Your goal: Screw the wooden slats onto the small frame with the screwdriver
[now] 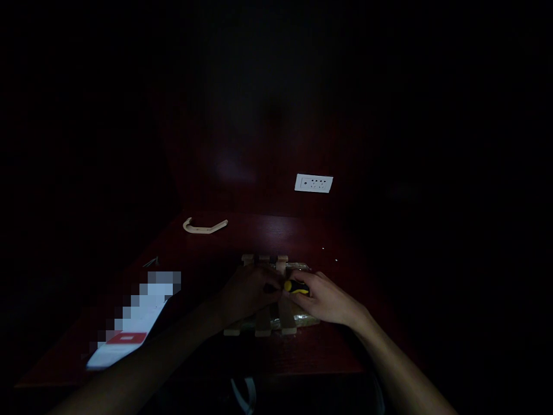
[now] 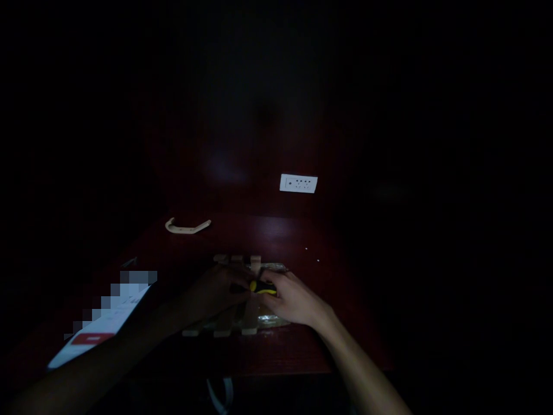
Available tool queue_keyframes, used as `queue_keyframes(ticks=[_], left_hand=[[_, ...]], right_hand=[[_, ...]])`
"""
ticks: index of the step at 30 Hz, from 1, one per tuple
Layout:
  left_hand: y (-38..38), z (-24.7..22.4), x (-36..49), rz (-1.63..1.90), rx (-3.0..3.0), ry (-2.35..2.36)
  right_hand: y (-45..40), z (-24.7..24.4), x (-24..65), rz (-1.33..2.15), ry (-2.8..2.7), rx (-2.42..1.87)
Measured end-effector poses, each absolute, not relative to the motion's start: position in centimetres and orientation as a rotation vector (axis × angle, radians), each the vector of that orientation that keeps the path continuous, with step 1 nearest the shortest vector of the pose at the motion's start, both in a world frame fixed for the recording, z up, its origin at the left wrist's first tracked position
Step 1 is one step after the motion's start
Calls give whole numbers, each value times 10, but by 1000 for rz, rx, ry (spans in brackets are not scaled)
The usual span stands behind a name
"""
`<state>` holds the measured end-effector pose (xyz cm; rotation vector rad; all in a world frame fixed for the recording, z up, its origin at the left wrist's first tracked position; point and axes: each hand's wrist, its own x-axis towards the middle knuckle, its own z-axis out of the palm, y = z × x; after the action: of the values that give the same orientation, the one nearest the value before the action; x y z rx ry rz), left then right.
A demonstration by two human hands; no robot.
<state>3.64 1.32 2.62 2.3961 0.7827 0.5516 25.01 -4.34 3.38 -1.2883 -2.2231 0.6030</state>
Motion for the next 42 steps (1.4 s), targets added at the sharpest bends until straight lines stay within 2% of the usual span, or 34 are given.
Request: queue_keyframes(ticks=[15,20,24,28,32,36,42], left_hand=[[12,36,35,455,2481,752],[10,41,34,459,2436,713],[9,63,24,487,2349,645],[27,102,15,642,2237,770],[60,120,20,439,2288,779],[80,105,35,147,2317,699],[92,67,50,117,2352,748]], right_hand=[[-40,36,242,448,-2357,-1361],[-38,34,247,507,-2255,-1306],[-30,33,256,484,-2077,-1351],[-20,34,261,499,-1992,-1333],[-6,38,262,471,-1943,-1255],[3,33,265,457,-1879,-1219],[0,14,265,483,-1951,-1262]])
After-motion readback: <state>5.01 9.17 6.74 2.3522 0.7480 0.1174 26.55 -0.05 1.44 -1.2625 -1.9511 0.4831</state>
